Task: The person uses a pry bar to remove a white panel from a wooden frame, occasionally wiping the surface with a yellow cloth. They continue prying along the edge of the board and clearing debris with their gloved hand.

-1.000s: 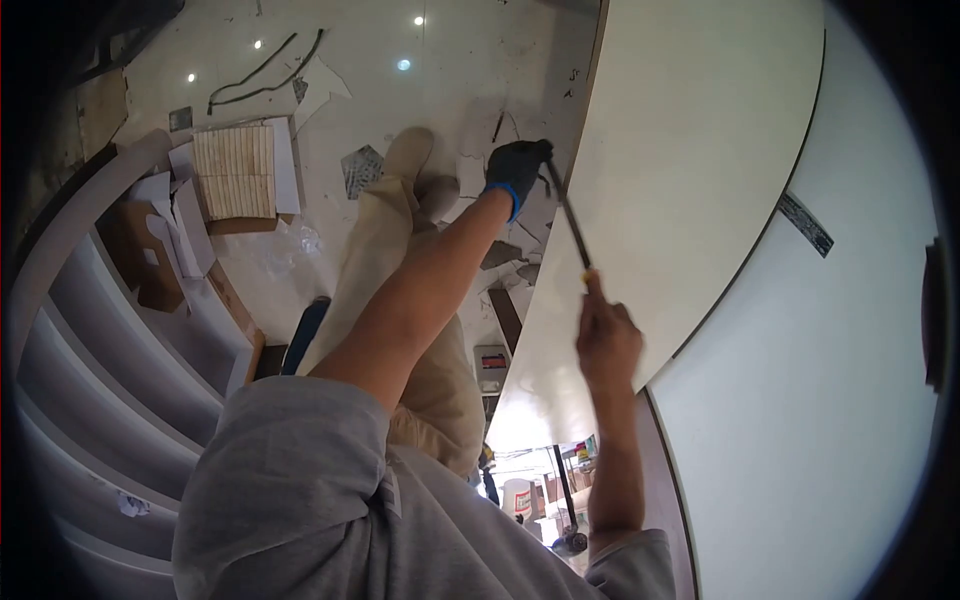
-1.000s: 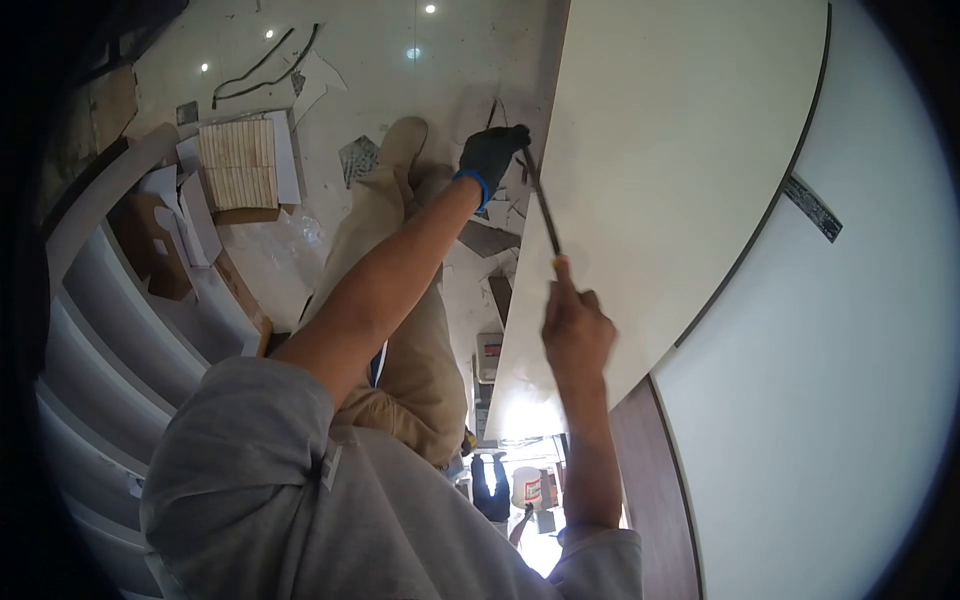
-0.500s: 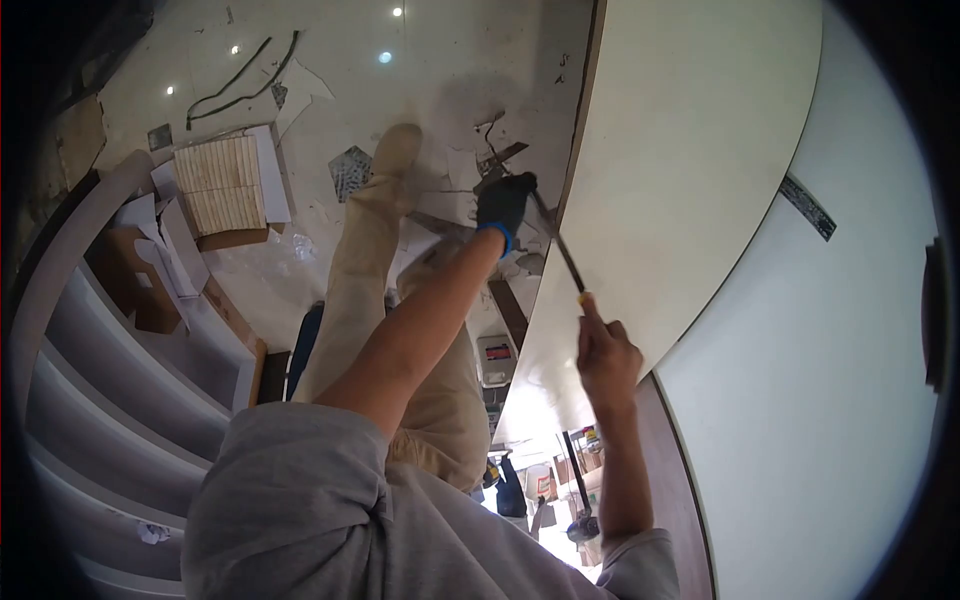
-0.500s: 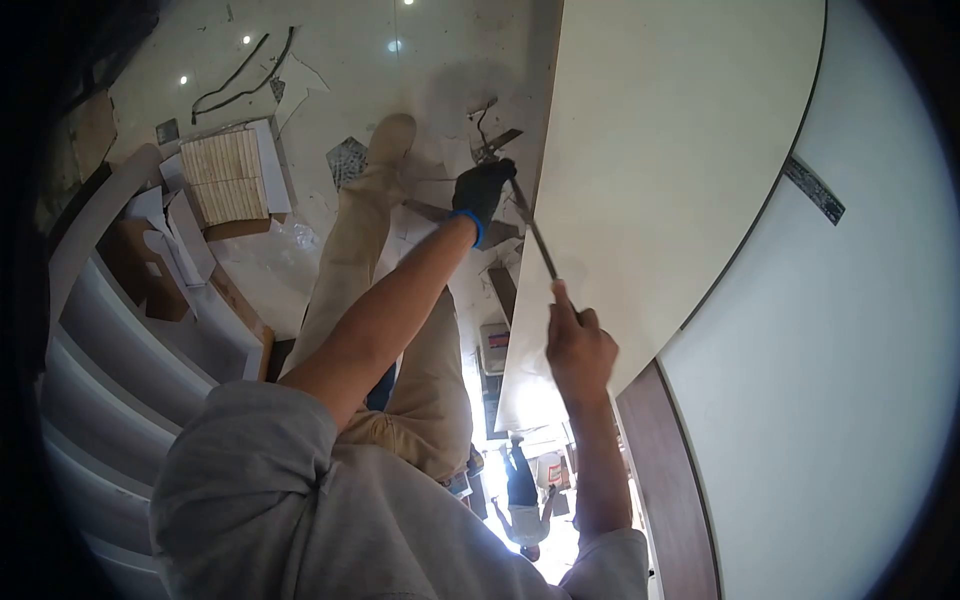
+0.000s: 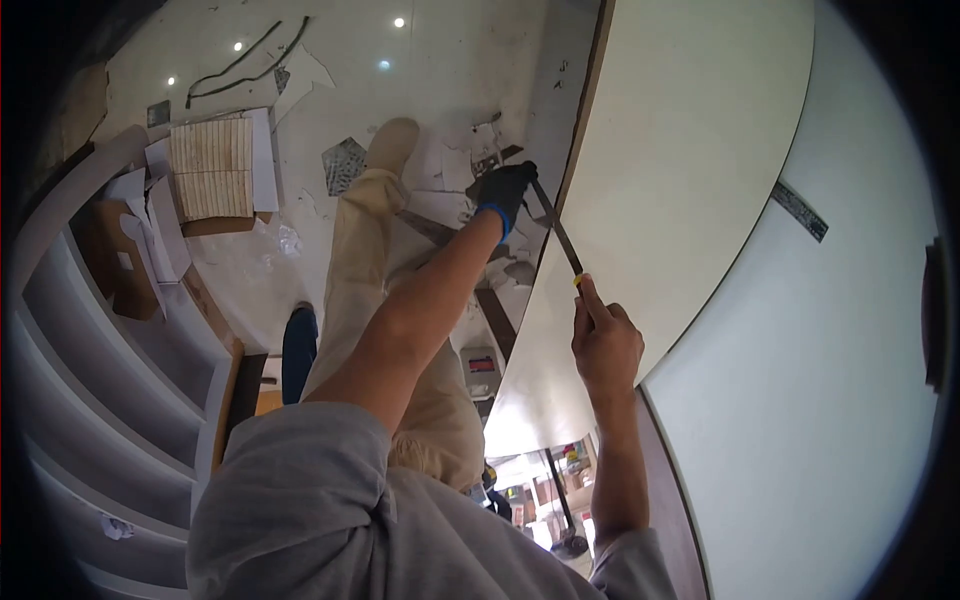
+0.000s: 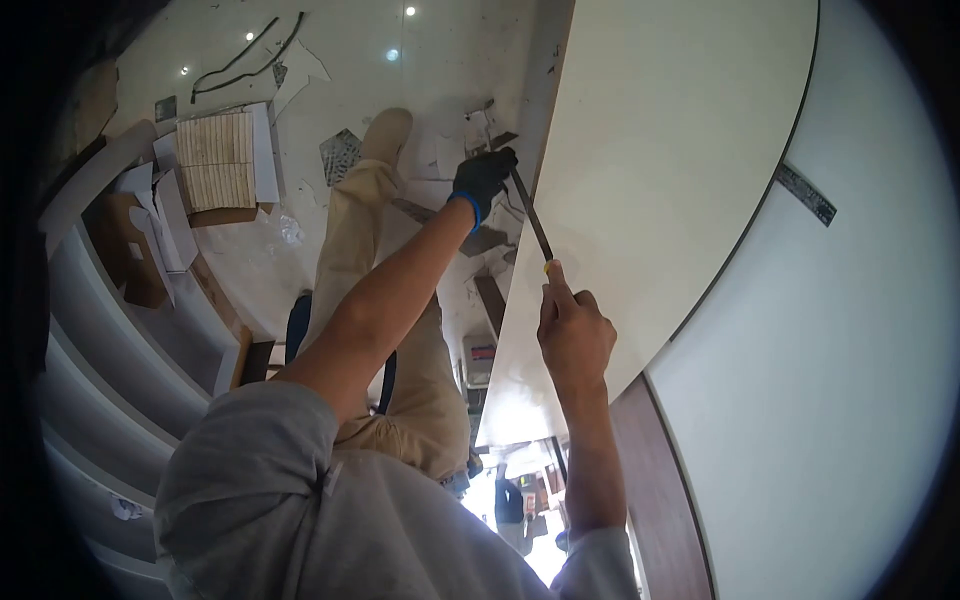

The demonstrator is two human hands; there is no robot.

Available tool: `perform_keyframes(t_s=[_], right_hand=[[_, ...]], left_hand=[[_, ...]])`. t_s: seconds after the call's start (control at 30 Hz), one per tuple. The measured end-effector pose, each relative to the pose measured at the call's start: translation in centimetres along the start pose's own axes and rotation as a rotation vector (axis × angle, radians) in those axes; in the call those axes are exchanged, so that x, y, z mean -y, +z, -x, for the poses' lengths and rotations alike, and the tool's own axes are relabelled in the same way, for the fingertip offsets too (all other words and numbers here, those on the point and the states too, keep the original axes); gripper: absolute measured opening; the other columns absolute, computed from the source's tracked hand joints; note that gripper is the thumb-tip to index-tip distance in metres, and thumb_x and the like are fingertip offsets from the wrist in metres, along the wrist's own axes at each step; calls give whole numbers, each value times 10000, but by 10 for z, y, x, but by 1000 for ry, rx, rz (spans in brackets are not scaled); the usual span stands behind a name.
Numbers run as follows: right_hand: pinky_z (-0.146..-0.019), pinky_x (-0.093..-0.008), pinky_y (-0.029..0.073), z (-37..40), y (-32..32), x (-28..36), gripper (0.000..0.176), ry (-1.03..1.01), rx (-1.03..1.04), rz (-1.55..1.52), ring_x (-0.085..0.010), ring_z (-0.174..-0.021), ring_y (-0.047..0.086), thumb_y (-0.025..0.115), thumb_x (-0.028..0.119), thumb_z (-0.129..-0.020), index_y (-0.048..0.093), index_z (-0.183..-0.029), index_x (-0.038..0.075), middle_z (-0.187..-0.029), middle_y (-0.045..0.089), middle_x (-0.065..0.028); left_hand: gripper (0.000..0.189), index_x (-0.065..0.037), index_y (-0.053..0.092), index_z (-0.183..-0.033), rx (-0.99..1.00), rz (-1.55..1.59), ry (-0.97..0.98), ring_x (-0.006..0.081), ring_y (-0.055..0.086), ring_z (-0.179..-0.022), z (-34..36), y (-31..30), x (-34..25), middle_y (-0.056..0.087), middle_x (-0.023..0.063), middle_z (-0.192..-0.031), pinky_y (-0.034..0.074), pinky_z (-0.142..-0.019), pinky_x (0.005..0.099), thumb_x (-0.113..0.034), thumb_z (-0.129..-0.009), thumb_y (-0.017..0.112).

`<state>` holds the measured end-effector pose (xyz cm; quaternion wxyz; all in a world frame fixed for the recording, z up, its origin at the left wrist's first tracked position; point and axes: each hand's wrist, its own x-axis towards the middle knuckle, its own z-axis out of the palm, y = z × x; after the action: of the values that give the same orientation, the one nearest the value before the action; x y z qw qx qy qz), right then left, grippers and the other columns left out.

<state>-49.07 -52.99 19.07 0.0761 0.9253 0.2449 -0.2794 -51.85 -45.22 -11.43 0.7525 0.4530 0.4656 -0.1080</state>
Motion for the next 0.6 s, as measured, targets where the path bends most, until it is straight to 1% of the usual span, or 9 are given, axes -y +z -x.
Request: perform_keyframes(t_s=[0.07, 0.17, 0.27, 0.3, 0.37, 0.4, 0.47, 0.53, 0.6], right_hand=[[-395, -350, 423, 10, -23, -4, 287, -7, -80, -26, -211, -418, 517, 630, 197, -870, 661, -1155, 190, -554, 501, -54], [-390, -342, 423, 32, -48, -11, 300, -29, -116, -67, -193, -408, 508, 637, 165, -867, 660, -1166, 168, -545, 496, -49], [-390, -338, 428, 49, -9, -14, 326, -59, -102, 6, -186, -409, 510, 649, 168, -857, 653, -1183, 186, -550, 501, -53], [-409, -354, 446, 45, 19, -19, 323, -34, -104, -72, -210, -430, 530, 636, 202, -864, 648, -1187, 203, -568, 515, -61], [-452, -393, 468, 30, 58, -7, 302, -21, -29, 28, -248, -473, 560, 596, 250, -888, 644, -1185, 219, -602, 538, -77], [-465, -403, 473, 13, 66, -3, 296, -36, -35, -1, -257, -488, 569, 583, 258, -895, 645, -1182, 220, -613, 546, -81], [-460, -393, 470, 13, 56, -12, 291, -59, -91, 1, -253, -487, 569, 580, 250, -899, 645, -1180, 219, -619, 552, -79], [-449, -371, 457, 40, 23, -15, 288, -9, -96, -55, -223, -468, 555, 599, 228, -891, 649, -1175, 218, -604, 544, -63], [-398, -333, 426, 68, -18, -25, 319, -43, -131, -20, -177, -412, 499, 647, 178, -863, 653, -1181, 197, -556, 501, -44]], left_hand=[[309, -34, 694, -966, 36, -255, 71, 205, 630, -836, 21, -3, -43, 697, 80, -906, 477, -750, 324, -298, -824, 618], [339, -46, 710, -926, -10, 7, 29, 146, 577, -729, 71, -7, -107, 669, 44, -789, 439, -647, 315, -344, -767, 677], [339, -37, 716, -907, -64, 190, -96, 115, 558, -705, 73, -5, -70, 661, 36, -777, 439, -650, 291, -349, -774, 692], [339, -29, 714, -899, -63, 219, -12, 116, 557, -687, 40, -2, -31, 653, 32, -768, 445, -651, 290, -349, -790, 690], [324, -30, 716, -915, -65, 50, -242, 115, 564, -697, -6, -15, 37, 665, 37, -792, 452, -673, 291, -333, -802, 689], [317, -31, 717, -923, -78, -36, -325, 115, 568, -703, -18, -26, 26, 671, 39, -804, 456, -683, 291, -325, -807, 688], [344, -34, 710, -968, -50, 21, -66, 125, 588, -770, -30, -16, 14, 689, 58, -870, 454, -742, 288, -338, -811, 678], [374, -37, 702, -1014, -23, 57, 105, 136, 608, -837, 22, -11, 2, 706, 77, -936, 453, -801, 286, -351, -815, 669], [388, -41, 696, -1034, 9, 38, 12, 156, 620, -918, 76, -7, -57, 701, 88, -994, 451, -854, 300, -354, -807, 665]])
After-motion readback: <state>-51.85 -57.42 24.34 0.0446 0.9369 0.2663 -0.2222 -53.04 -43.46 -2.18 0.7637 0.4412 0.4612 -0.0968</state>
